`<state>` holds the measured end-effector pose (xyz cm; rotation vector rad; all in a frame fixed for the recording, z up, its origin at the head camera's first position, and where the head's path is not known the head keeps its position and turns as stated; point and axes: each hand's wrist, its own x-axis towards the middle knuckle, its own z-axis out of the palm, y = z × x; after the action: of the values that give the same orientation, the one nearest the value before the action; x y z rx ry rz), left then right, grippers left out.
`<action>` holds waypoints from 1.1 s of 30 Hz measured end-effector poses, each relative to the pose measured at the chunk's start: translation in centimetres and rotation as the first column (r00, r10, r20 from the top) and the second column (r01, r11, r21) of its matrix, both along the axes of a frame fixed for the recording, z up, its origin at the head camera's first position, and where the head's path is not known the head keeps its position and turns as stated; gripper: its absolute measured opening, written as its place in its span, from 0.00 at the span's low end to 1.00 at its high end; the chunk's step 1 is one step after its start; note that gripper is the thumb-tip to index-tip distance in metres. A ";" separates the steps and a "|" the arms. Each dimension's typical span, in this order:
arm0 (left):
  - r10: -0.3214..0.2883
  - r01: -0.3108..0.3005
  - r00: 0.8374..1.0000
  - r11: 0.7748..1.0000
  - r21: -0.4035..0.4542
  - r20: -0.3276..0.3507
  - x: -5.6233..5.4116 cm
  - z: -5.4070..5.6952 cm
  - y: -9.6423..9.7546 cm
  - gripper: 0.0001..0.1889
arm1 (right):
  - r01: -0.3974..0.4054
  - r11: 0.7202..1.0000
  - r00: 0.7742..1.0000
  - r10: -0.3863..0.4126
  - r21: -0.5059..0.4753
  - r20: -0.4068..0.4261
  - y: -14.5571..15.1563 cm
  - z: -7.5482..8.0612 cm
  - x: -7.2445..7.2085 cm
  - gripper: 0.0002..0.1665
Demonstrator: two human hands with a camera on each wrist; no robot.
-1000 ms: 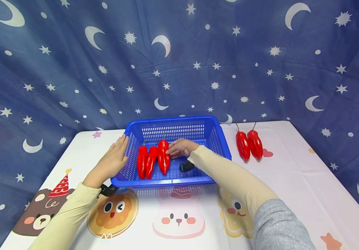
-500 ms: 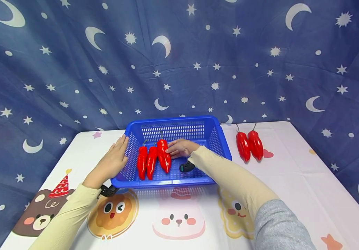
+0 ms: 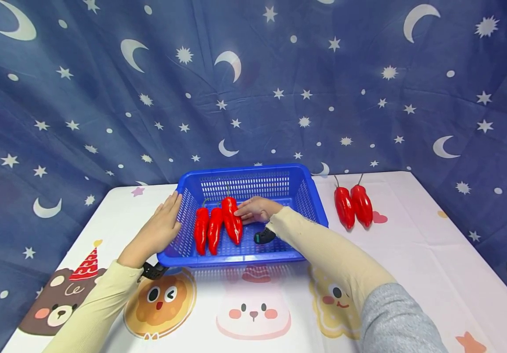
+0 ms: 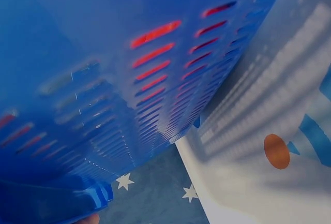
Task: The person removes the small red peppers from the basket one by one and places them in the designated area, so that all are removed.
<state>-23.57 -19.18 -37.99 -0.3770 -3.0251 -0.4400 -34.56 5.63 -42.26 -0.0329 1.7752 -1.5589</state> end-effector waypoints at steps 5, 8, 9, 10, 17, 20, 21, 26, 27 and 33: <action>0.001 -0.001 1.000 1.000 0.001 -0.002 0.0 0.0 0.0 0.35 | -0.038 0.999 0.999 0.038 -0.012 -0.017 0.2 -0.6 -0.4 0.23; 0.002 -0.002 1.000 1.000 -0.003 -0.002 0.0 -0.1 0.0 0.35 | -0.084 0.995 0.996 0.084 -0.062 -0.010 0.6 -1.1 -1.0 0.25; 0.002 -0.002 1.000 1.000 -0.004 0.000 0.0 -0.1 0.0 0.35 | -0.090 0.994 0.996 0.089 -0.067 -0.012 0.6 -1.1 -1.0 0.26; 0.002 -0.002 1.000 1.000 -0.005 0.000 0.0 -0.1 0.0 0.35 | -0.087 0.994 0.996 0.087 -0.062 -0.013 0.5 -1.0 -0.9 0.26; 0.001 -0.001 1.000 1.000 -0.004 0.003 -0.1 -0.1 -0.1 0.35 | -0.039 0.999 0.999 0.039 -0.027 -0.003 0.1 0.0 0.0 0.28; 0.001 -0.001 1.000 1.000 -0.005 0.003 -0.1 -0.1 -0.1 0.35 | -0.041 0.999 0.999 0.042 -0.035 0.010 0.0 0.1 0.1 0.28; 0.001 -0.001 1.000 1.000 -0.005 0.003 -0.1 -0.1 -0.1 0.35 | -0.046 0.998 0.999 0.046 -0.036 0.009 0.0 0.1 0.1 0.28; 0.002 -0.002 1.000 1.000 -0.003 0.003 -0.1 -0.1 0.0 0.35 | -0.046 0.998 0.999 0.046 -0.037 -0.002 0.0 0.2 0.1 0.26; 0.002 -0.002 1.000 1.000 -0.003 0.003 -0.1 -0.1 0.0 0.35 | -0.045 0.998 0.999 0.045 -0.040 -0.005 0.0 0.2 0.0 0.26; 0.004 -0.004 1.000 1.000 0.000 0.008 -0.1 -0.1 0.0 0.35 | -0.034 0.998 0.999 0.033 -0.061 -0.021 0.0 0.6 -0.1 0.23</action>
<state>-23.65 -19.19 -38.05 -0.3700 -3.0326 -0.4420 -34.62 5.58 -41.64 -0.1073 1.7330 -1.5939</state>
